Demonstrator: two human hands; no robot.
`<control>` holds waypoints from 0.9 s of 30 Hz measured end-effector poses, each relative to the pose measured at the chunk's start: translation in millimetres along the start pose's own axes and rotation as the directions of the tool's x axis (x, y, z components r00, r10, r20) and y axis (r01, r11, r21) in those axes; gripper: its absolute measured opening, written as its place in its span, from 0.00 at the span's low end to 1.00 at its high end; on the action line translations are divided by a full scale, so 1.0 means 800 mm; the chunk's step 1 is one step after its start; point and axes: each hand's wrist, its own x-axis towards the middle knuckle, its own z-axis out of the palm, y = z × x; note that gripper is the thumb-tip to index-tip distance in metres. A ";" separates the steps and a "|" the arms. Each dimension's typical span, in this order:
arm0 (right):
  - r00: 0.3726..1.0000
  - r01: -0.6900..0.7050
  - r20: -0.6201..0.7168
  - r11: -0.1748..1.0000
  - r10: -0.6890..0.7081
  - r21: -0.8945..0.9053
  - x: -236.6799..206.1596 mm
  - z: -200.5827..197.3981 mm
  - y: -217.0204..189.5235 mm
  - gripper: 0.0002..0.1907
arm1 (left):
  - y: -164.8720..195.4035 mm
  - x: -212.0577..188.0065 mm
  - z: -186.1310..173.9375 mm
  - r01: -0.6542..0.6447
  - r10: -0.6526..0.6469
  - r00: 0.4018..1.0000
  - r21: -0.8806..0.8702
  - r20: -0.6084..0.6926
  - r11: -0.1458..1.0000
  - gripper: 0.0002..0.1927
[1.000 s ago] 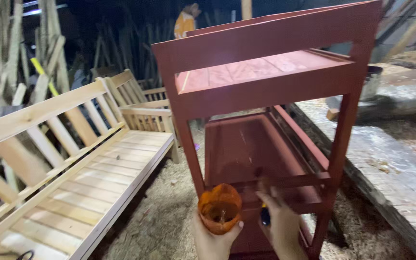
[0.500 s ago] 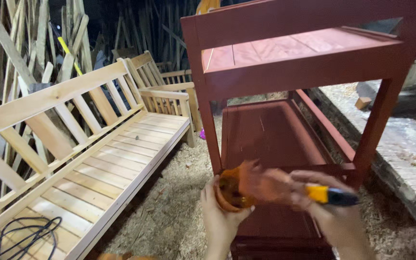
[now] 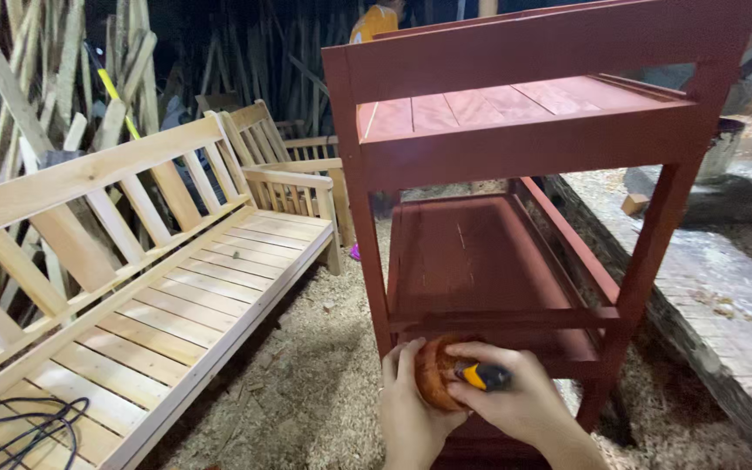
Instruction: The person applies a reddish wood stain or finish to a wooden cart with a cloth pad, holding a stained container in one hand. They wipe the lower shelves and side rails first, then move to the top surface, rubbing the liquid into the slats and edges.
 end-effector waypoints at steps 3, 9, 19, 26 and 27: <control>0.995 -0.065 0.082 0.998 0.064 0.000 0.000 -0.005 -0.001 0.29 | -0.001 -0.002 0.002 -0.026 0.027 1.000 0.008 -0.014 1.000 0.52; 0.999 -0.001 -0.032 0.999 0.000 -0.051 0.002 0.003 0.012 0.23 | -0.004 -0.001 0.001 0.073 -0.073 0.997 -0.002 0.013 0.997 0.54; 0.960 -0.087 -0.273 0.994 0.068 -0.060 0.002 -0.004 0.024 0.21 | -0.010 0.004 -0.003 0.177 -0.176 0.984 0.050 -0.017 0.983 0.60; 0.947 -0.042 -0.315 0.996 0.066 0.084 0.000 -0.007 0.038 0.18 | -0.006 0.002 -0.005 0.216 -0.216 0.976 0.045 -0.011 0.975 0.60; 0.949 -0.070 -0.303 0.994 0.092 0.084 0.000 -0.005 0.041 0.18 | -0.005 0.001 -0.007 0.195 -0.194 0.981 0.023 -0.022 0.981 0.59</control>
